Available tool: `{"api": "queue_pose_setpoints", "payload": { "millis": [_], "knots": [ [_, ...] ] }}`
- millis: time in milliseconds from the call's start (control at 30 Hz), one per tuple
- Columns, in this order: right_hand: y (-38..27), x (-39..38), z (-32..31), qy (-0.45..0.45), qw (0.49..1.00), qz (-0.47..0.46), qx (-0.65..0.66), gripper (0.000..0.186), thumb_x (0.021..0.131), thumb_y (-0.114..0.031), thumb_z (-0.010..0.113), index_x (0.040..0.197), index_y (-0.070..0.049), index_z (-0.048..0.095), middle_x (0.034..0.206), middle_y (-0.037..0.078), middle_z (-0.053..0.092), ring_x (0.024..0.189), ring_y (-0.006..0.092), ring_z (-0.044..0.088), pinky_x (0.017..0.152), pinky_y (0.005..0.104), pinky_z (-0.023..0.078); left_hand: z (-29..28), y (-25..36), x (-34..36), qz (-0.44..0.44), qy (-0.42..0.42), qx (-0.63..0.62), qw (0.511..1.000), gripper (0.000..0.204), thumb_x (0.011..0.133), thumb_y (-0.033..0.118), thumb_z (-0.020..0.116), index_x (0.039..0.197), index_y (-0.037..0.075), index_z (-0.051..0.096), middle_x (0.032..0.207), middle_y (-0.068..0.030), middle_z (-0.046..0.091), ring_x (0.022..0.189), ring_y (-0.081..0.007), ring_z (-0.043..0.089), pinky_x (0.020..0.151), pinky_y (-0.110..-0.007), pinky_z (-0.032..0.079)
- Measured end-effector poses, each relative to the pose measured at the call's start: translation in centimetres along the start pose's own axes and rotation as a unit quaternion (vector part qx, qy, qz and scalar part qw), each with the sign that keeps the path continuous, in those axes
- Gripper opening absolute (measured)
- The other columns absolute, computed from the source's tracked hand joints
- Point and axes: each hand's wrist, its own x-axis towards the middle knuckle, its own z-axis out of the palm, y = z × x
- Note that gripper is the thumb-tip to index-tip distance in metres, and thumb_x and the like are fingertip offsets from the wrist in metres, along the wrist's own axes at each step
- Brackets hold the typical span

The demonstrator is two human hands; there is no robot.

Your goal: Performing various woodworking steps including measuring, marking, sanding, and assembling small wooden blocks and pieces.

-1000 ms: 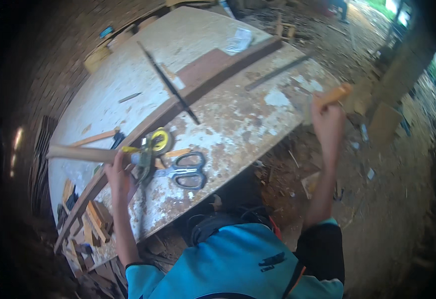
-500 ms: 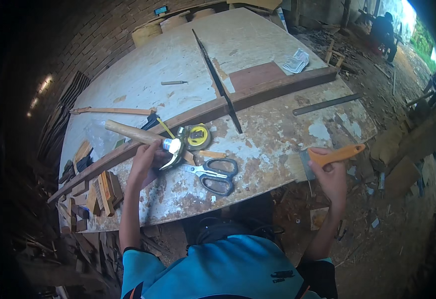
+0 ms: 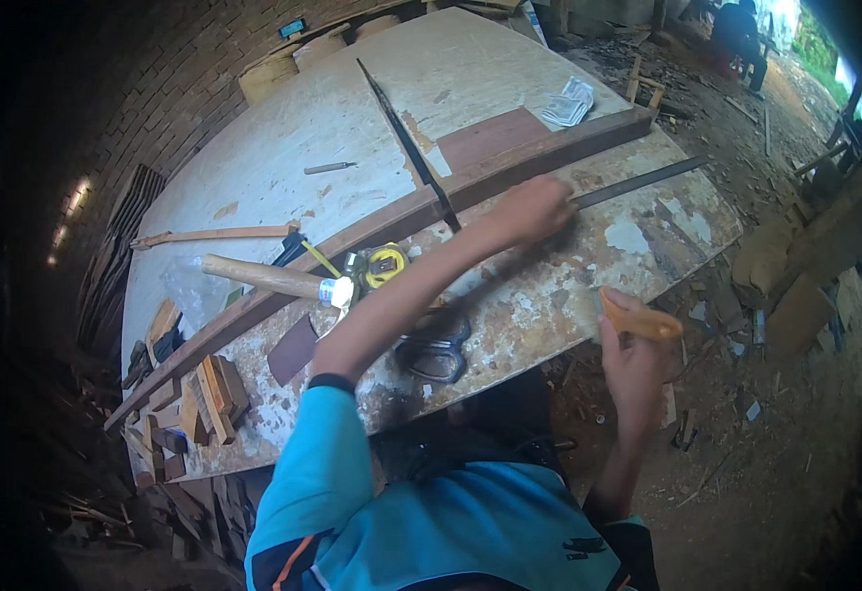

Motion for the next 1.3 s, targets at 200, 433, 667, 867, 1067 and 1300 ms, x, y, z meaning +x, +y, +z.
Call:
{"api": "queue_pose_setpoints", "payload": {
  "millis": [200, 433, 667, 867, 1067, 1300],
  "knots": [
    [0.3, -1.6, 0.6, 0.026, 1.0, -0.013, -0.007, 0.025, 0.083, -0.001, 0.061, 0.109, 0.0, 0.061, 0.104, 0.012, 0.064, 0.097, 0.0225, 0.062, 0.081, 0.0306, 0.049, 6.4, -0.2, 4.5, 0.019, 0.191, 0.007, 0.981, 0.017, 0.075, 0.012, 0.06, 0.084, 0.0, 0.067, 0.09, -0.0225, 0.063, 0.091, -0.0373, 0.059, 0.081, -0.045, 0.049],
    [0.8, -1.1, 0.4, 0.011, 1.0, 0.008, -0.003, 0.026, 0.084, -0.001, 0.06, 0.11, 0.0, 0.06, 0.105, 0.012, 0.063, 0.097, 0.0231, 0.062, 0.081, 0.0313, 0.049, 6.3, 0.2, 5.9, -0.079, 0.096, -0.122, 0.985, 0.024, 0.071, 0.01, 0.062, 0.094, 0.002, 0.067, 0.096, -0.0212, 0.064, 0.096, -0.0348, 0.061, 0.083, -0.042, 0.049],
    [0.4, -1.2, 0.3, -0.024, 0.999, -0.01, -0.036, 0.029, 0.089, -0.004, 0.057, 0.117, -0.001, 0.056, 0.114, 0.013, 0.059, 0.105, 0.0194, 0.058, 0.086, 0.0291, 0.048, 4.5, -1.3, 5.1, -0.101, 0.036, -0.266, 0.958, 0.018, 0.072, 0.008, 0.057, 0.083, -0.002, 0.066, 0.086, -0.0237, 0.065, 0.087, -0.0353, 0.064, 0.077, -0.039, 0.049],
    [-1.2, -0.8, 0.1, -0.027, 0.993, -0.064, -0.098, 0.025, 0.083, -0.003, 0.061, 0.109, -0.001, 0.062, 0.103, 0.013, 0.063, 0.096, 0.0238, 0.062, 0.083, 0.0312, 0.047, 0.1, -1.4, 0.2, -0.158, 0.074, -0.129, 0.976, 0.031, 0.076, 0.019, 0.06, 0.098, -0.003, 0.061, 0.098, -0.0247, 0.064, 0.094, -0.0339, 0.063, 0.08, -0.041, 0.049],
    [-7.0, -0.5, 3.9, -0.08, 0.982, -0.054, 0.163, 0.027, 0.081, -0.006, 0.065, 0.107, -0.001, 0.063, 0.103, 0.011, 0.065, 0.096, 0.0204, 0.061, 0.087, 0.0308, 0.047, -3.2, -5.4, -4.5, -0.121, 0.098, -0.124, 0.98, 0.044, 0.075, 0.035, 0.072, 0.101, 0.001, 0.066, 0.098, -0.0189, 0.066, 0.093, -0.0299, 0.064, 0.08, -0.037, 0.049],
    [3.4, 12.9, 3.6, -0.078, 0.997, 0.021, -0.006, 0.031, 0.088, -0.024, 0.061, 0.097, 0.006, 0.064, 0.087, 0.019, 0.066, 0.077, 0.0168, 0.065, 0.069, 0.0291, 0.05, -9.4, -7.8, -13.1, -0.168, 0.231, -0.16, 0.945, 0.034, 0.08, 0.027, 0.069, 0.103, 0.001, 0.066, 0.085, -0.0126, 0.068, 0.079, -0.0175, 0.064, 0.07, -0.031, 0.049]
  ]
}}
